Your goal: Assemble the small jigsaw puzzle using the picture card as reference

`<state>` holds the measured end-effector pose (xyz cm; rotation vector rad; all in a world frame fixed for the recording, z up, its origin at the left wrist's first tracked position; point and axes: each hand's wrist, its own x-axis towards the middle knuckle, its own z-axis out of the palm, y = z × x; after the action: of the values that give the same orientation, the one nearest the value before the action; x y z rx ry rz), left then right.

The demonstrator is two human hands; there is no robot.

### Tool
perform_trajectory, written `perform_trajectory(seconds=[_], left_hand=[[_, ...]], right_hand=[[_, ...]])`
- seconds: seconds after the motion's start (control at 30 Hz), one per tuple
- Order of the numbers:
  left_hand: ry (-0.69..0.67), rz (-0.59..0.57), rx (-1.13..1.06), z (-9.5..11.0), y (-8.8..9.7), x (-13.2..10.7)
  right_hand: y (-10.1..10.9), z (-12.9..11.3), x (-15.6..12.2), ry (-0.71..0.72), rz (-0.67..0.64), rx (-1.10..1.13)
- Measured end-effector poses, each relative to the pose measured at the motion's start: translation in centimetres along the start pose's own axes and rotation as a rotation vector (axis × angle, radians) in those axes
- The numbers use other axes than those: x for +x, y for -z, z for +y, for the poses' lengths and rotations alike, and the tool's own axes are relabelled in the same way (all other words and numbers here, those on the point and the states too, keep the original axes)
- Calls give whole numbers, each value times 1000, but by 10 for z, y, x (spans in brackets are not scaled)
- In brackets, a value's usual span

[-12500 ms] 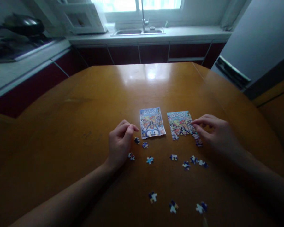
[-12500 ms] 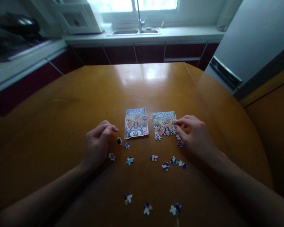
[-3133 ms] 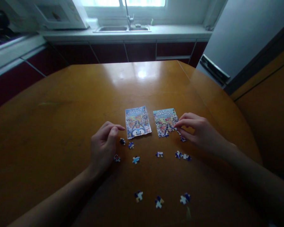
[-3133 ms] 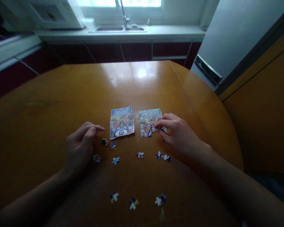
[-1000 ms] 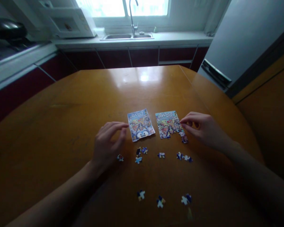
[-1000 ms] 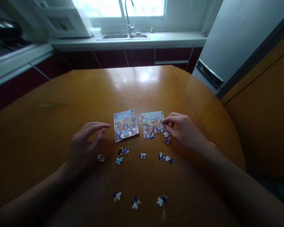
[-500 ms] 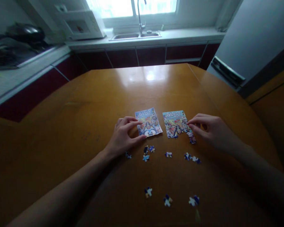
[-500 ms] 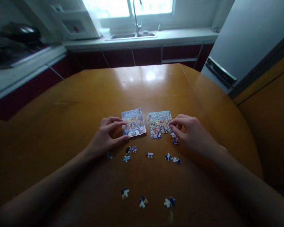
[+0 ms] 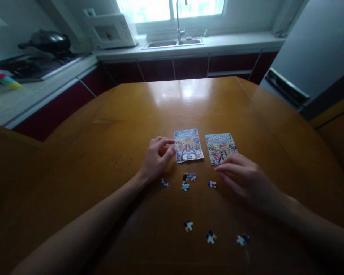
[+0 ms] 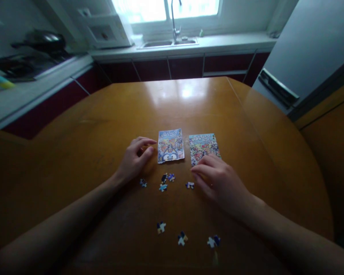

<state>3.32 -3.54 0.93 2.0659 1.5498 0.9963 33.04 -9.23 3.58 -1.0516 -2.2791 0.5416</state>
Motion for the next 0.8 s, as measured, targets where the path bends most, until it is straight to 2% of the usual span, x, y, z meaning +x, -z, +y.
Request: perform_trajectory(seconds=[0.17,0.3,0.47,0.8], left_hand=[[-22,5,7,-1,-2,-1],[-36,11,19,-2,-2,-1],[-53,30,6,-1,-2,-1],[-37,23,-8,-1,-2,-1]], right_hand=[[-37,-38,-6,169,-169,-139],[-50,-44,-5,238,-293,-250],[-48,-39,-6,278,-288,-282],[-41,-32,-6,287,-244,-173]])
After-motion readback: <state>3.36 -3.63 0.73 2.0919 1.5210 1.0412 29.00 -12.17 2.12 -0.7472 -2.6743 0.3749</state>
